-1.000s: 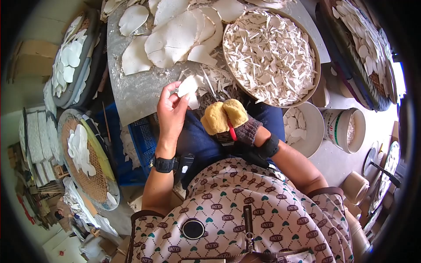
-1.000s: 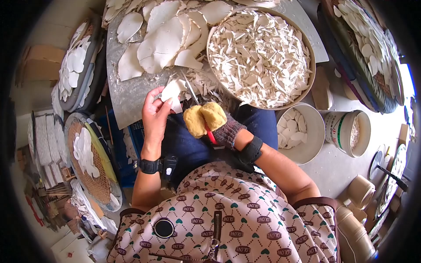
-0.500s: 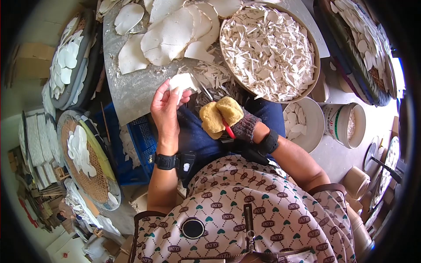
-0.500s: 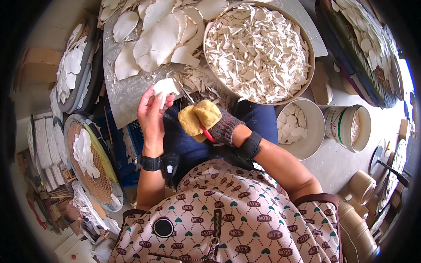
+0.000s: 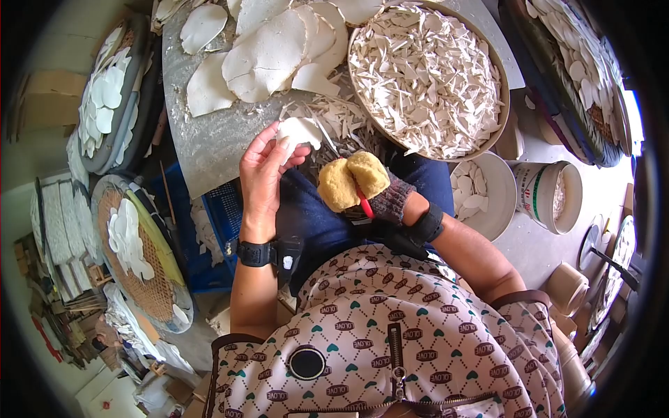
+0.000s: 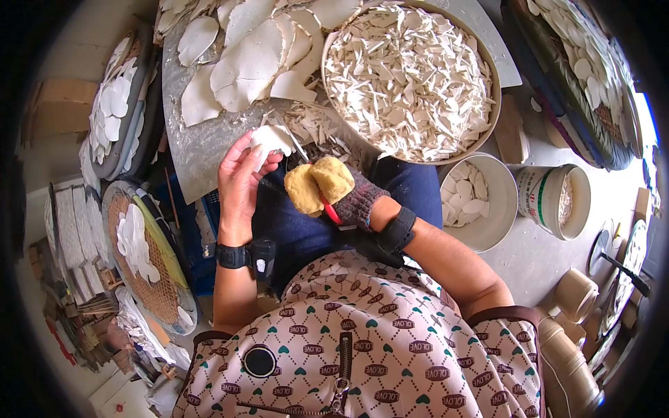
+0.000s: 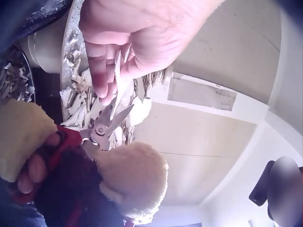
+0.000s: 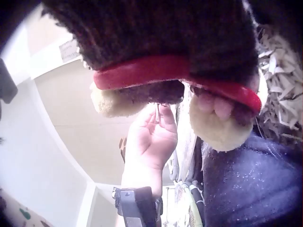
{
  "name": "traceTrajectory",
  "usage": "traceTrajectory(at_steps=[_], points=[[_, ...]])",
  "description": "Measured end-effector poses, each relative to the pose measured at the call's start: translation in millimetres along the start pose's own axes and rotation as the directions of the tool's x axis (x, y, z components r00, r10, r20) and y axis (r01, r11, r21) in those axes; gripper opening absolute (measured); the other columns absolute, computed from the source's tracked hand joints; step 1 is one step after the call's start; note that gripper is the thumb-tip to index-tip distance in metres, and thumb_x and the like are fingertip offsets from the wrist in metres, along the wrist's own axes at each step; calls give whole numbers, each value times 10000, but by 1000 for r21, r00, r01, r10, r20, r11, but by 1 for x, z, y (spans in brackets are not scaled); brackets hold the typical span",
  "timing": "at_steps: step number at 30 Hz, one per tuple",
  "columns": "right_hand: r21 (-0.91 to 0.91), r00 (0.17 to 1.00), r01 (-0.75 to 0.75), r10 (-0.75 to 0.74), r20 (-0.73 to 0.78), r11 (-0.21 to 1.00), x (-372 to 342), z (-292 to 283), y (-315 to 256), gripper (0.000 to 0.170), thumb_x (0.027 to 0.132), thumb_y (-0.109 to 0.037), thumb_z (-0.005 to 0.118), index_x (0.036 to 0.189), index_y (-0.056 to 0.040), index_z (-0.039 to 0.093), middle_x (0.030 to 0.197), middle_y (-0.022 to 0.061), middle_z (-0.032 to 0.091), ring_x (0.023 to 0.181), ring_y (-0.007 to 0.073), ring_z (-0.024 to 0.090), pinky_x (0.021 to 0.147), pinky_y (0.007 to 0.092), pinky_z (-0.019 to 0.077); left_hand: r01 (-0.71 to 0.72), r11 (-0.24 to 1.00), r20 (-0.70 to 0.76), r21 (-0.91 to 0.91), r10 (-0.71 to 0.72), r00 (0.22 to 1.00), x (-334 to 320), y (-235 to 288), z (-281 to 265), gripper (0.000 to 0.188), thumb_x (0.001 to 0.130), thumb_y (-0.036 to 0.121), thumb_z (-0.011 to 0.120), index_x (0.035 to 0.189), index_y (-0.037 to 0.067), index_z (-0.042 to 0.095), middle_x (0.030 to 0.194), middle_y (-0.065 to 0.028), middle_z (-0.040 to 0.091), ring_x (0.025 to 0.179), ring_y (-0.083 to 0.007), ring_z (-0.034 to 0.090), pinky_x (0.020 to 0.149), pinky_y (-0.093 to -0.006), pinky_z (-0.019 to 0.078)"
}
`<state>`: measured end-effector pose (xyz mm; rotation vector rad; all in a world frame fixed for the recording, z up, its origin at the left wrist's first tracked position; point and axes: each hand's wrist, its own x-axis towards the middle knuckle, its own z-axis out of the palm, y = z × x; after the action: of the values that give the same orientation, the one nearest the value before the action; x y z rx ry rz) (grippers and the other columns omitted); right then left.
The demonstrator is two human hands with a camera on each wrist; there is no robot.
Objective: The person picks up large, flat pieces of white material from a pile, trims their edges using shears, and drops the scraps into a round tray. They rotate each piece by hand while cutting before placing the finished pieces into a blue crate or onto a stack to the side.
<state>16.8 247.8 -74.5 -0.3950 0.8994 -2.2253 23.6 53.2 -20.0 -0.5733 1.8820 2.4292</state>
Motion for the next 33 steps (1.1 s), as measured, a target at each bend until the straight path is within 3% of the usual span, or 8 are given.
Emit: traceTrajectory(at_steps=[2, 7, 9, 16, 21, 26, 30, 33], points=[[59, 998, -60, 58, 37, 996, 0, 0, -3, 226, 907, -144, 481, 976, 34, 601, 941, 134, 649, 870, 188, 624, 759, 294, 486, -12, 999, -13, -38, 12, 1000, 1, 0, 0, 380, 859, 58, 581, 1210, -36, 468, 937, -136, 635, 782, -188, 650, 689, -268, 536], [-483, 999, 35, -24, 29, 875, -5, -6, 9, 228, 907, -168, 509, 1006, 20, 590, 981, 113, 643, 920, 189, 615, 806, 294, 483, -77, 982, -166, -174, 48, 985, 3, -14, 0, 369, 844, 65, 602, 1188, -23, 501, 940, -118, 635, 756, -155, 631, 705, -270, 534], [-310, 988, -145, 153, 0, 940, -6, 1, -1, 244, 920, -159, 522, 1067, 29, 570, 1045, 103, 625, 955, 158, 607, 842, 288, 493, -60, 984, -166, -167, 32, 986, 6, -14, -2, 353, 841, 64, 605, 1172, -19, 516, 939, -111, 635, 746, -148, 625, 702, -267, 532], [-474, 998, -29, 56, 42, 880, -10, -4, 5, 229, 901, -160, 557, 1049, 13, 578, 1027, 89, 629, 941, 136, 606, 825, 276, 496, 59, 998, -37, -22, -60, 998, 7, -2, -9, 302, 837, 72, 611, 1126, 0, 560, 926, -86, 639, 739, -120, 618, 685, -247, 525], [-250, 978, -210, 197, -75, 945, -13, -2, 4, 247, 855, -192, 595, 1055, -47, 582, 1014, 89, 638, 922, 197, 613, 826, 285, 476, 11, 999, -125, -48, -17, 992, 4, -8, -4, 399, 824, 55, 622, 1202, 34, 496, 889, -45, 629, 714, -87, 590, 627, -213, 487], [-574, 996, -48, 81, 32, 818, -12, 5, -1, 261, 847, -188, 604, 1064, -45, 577, 1033, 95, 631, 942, 201, 607, 834, 287, 474, -93, 995, -183, -36, 85, 979, 6, -20, -6, 442, 837, 26, 581, 1254, 26, 435, 939, -78, 619, 769, -110, 593, 653, -221, 482], [-208, 972, -236, 230, -56, 949, -13, 8, -5, 271, 815, -180, 632, 1050, -54, 583, 1026, 93, 630, 933, 209, 606, 829, 291, 473, -90, 993, -46, 81, 94, 995, 5, -13, -11, 449, 842, 17, 558, 1273, 25, 429, 955, -88, 630, 805, -121, 612, 694, -225, 509], [-535, 994, -60, 97, 42, 843, -13, -2, 5, 270, 797, -167, 649, 1040, -66, 589, 1001, 80, 634, 929, 189, 606, 823, 286, 475, -104, 987, -47, 122, 111, 993, 4, -3, -10, 459, 816, -25, 582, 1257, -2, 456, 809, -33, 611, 707, -63, 562, 630, -191, 467]])
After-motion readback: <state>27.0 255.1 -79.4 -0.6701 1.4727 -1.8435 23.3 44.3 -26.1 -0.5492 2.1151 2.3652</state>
